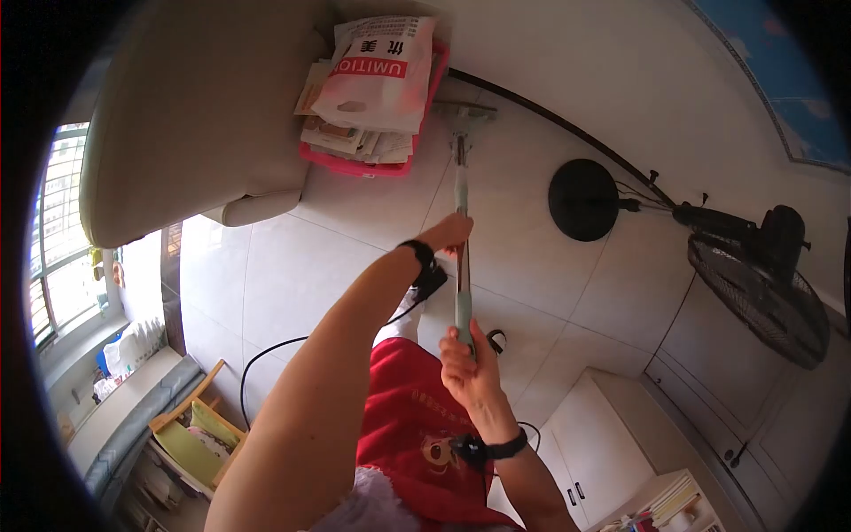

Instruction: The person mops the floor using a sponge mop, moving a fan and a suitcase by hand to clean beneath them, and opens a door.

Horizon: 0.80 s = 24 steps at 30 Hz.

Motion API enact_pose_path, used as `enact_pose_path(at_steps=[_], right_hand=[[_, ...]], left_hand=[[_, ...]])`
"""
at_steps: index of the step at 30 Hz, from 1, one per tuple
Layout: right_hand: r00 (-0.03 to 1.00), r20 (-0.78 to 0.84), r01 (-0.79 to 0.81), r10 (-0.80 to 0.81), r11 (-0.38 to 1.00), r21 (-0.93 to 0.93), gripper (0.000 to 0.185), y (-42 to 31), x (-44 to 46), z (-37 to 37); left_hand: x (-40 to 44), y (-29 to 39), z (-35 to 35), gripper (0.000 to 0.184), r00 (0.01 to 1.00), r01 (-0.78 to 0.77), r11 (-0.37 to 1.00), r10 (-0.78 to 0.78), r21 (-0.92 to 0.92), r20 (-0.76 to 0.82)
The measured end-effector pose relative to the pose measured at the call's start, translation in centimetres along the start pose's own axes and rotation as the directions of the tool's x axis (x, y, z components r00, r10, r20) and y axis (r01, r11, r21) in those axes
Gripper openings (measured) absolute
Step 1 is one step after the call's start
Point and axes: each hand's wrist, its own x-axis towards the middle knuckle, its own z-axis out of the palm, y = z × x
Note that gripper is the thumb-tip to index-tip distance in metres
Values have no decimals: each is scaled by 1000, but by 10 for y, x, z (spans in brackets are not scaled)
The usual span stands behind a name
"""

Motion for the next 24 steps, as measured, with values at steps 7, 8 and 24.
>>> enact_pose_path(at_steps=[7,8,24], right_hand=[[979,-186,-103,78,986,-129,33,8,-108,-60],[974,-204,-127,97,982,-138,33,6,-123,-69],[818,-573,-180,-48,925,-333,28,-91,-397,-126]], left_hand=[[-87,23,126,41,985,8,955,-59,-297,-164],[-101,41,136,43,971,140,929,-197,-344,-136],[-121,215,422,42,983,-150,601,7,785,182]])
